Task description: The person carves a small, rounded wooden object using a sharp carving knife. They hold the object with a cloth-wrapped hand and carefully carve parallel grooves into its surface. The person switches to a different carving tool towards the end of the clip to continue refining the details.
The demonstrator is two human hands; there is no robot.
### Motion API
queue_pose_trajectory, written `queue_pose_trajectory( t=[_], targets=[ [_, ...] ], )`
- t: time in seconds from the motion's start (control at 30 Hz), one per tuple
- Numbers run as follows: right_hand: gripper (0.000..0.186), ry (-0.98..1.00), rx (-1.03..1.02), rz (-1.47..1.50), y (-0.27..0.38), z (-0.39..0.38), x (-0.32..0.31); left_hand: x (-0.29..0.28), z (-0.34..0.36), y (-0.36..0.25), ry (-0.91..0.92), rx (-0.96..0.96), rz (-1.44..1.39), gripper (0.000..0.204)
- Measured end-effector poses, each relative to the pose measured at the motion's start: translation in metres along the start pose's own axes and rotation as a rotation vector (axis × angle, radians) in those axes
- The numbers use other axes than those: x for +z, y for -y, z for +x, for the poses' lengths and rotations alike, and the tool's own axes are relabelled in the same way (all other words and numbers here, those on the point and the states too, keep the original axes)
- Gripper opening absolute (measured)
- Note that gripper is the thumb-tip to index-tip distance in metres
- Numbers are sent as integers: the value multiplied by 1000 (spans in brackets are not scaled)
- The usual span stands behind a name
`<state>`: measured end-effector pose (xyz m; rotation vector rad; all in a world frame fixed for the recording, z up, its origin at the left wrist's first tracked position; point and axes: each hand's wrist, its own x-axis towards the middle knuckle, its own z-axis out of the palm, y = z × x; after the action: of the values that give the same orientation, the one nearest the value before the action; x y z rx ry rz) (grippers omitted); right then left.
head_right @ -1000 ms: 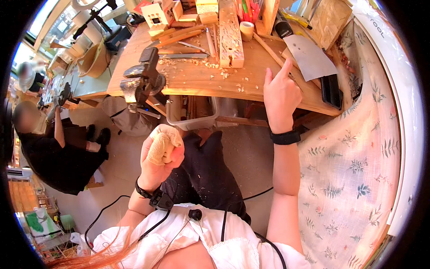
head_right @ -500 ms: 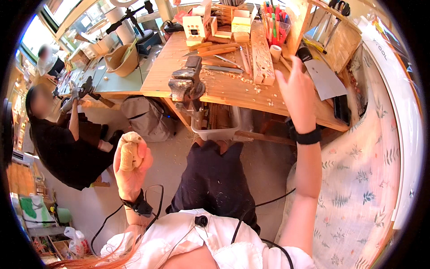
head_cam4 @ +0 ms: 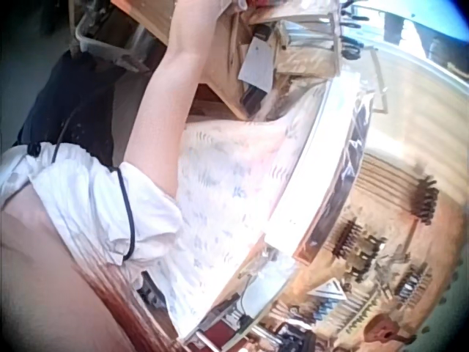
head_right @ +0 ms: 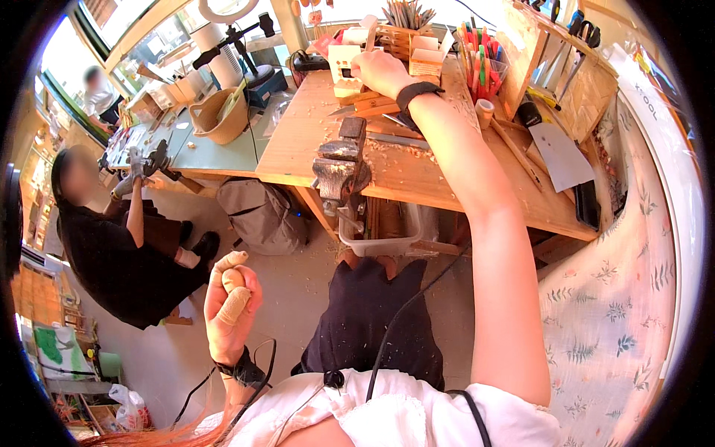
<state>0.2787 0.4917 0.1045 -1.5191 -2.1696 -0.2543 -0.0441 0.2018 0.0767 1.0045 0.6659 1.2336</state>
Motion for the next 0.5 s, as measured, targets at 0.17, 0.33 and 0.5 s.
queue_pose_trajectory(
  t=[0.17,0.33,0.5],
  targets=[
    [20,195,-10,37,15,7,-1,-5,11,7,-66,-26,16,39],
    [14,344,-140,-6,19,22,28,3,12,10,-81,26,106,41],
    [14,-53,-374,-124,10,-3,35,9,8,-2,84,-85,95,43]
  ],
)
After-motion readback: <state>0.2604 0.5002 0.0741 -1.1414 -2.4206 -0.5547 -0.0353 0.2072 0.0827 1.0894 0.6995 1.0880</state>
